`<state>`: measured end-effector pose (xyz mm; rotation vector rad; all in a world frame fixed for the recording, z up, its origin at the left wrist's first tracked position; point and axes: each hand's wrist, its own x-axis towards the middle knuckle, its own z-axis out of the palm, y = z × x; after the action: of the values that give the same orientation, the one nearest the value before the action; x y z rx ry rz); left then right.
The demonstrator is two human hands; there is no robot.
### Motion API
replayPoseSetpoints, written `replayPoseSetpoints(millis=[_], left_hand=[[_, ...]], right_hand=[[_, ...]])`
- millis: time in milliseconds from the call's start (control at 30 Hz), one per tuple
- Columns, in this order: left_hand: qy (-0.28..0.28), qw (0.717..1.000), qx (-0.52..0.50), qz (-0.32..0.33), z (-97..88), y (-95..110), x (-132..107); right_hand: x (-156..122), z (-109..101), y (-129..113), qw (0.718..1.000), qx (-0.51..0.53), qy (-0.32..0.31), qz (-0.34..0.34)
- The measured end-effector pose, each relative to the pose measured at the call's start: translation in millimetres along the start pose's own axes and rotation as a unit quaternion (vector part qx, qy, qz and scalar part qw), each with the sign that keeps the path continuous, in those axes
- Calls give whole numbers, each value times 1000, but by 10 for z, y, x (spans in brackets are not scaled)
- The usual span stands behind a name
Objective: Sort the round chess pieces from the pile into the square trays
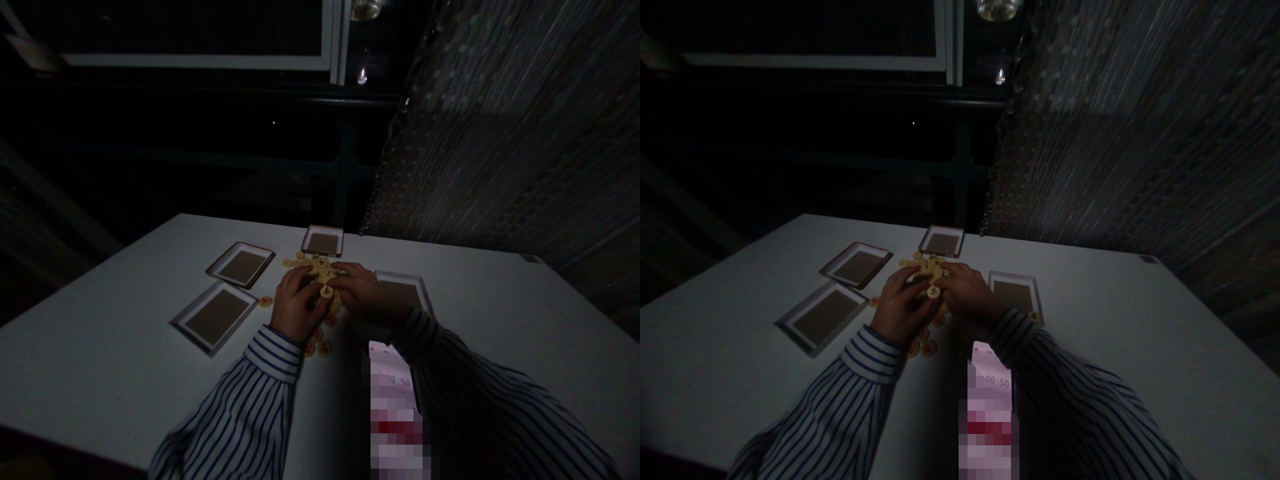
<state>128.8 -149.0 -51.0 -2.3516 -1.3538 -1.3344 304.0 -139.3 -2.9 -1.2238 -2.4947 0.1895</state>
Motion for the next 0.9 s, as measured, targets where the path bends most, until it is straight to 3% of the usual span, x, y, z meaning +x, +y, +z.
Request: replayPoseSetpoints(millis=[500, 900], left_hand=[[18, 999, -37, 29, -39, 209, 24], [-14, 998, -35, 42, -16, 407, 53]], right_hand=[[-154, -266, -8, 991, 127, 15, -22], [-388, -298, 104, 969, 237, 7, 64]])
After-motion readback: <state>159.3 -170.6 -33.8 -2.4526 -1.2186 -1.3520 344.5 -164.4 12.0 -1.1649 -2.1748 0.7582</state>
